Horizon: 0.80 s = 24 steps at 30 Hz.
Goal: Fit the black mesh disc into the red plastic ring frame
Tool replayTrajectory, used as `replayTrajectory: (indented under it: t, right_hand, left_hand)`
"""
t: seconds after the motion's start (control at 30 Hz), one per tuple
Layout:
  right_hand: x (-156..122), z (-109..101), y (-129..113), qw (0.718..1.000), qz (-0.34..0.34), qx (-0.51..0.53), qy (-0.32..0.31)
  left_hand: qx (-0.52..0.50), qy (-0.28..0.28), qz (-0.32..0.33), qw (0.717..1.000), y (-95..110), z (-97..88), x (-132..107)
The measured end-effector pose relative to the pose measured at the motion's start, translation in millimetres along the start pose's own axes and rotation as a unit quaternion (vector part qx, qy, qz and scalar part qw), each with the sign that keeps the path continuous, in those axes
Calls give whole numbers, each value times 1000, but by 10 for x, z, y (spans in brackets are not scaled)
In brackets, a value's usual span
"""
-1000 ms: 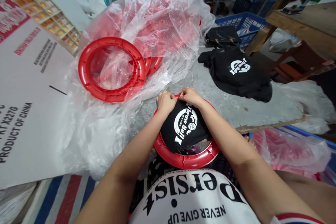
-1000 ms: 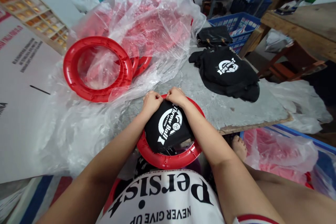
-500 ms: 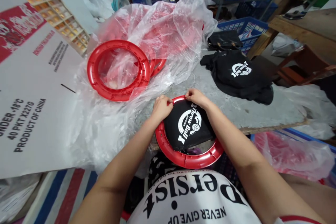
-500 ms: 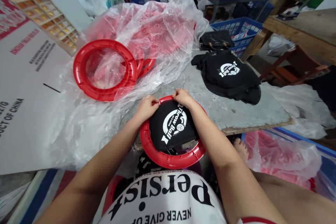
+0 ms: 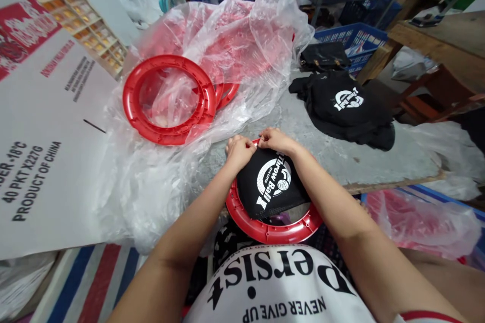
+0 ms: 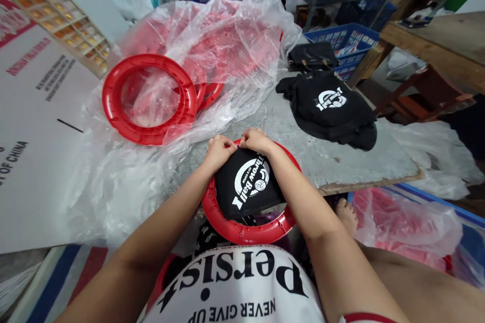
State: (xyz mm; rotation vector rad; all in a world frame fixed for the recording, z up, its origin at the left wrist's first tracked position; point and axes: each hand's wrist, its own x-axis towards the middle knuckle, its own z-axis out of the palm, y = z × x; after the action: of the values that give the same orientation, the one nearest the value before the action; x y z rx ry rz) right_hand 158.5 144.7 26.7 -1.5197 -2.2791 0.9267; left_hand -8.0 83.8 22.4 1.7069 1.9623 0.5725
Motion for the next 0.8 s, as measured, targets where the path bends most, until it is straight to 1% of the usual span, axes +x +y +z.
replayTrajectory:
  t: [0.3, 0.5, 0.8]
  right_hand:
    - [-30, 50, -5, 999, 32, -24, 9]
    - [-44, 62, -13, 999, 34, -21, 28]
    - [-63, 65, -25, 999, 39, -19, 28]
  left_hand:
    - [-19, 21, -8, 1000, 3, 21, -19]
    - [-19, 30, -17, 999, 13, 26, -15]
    - [-8, 36, -24, 999, 34, 31, -16]
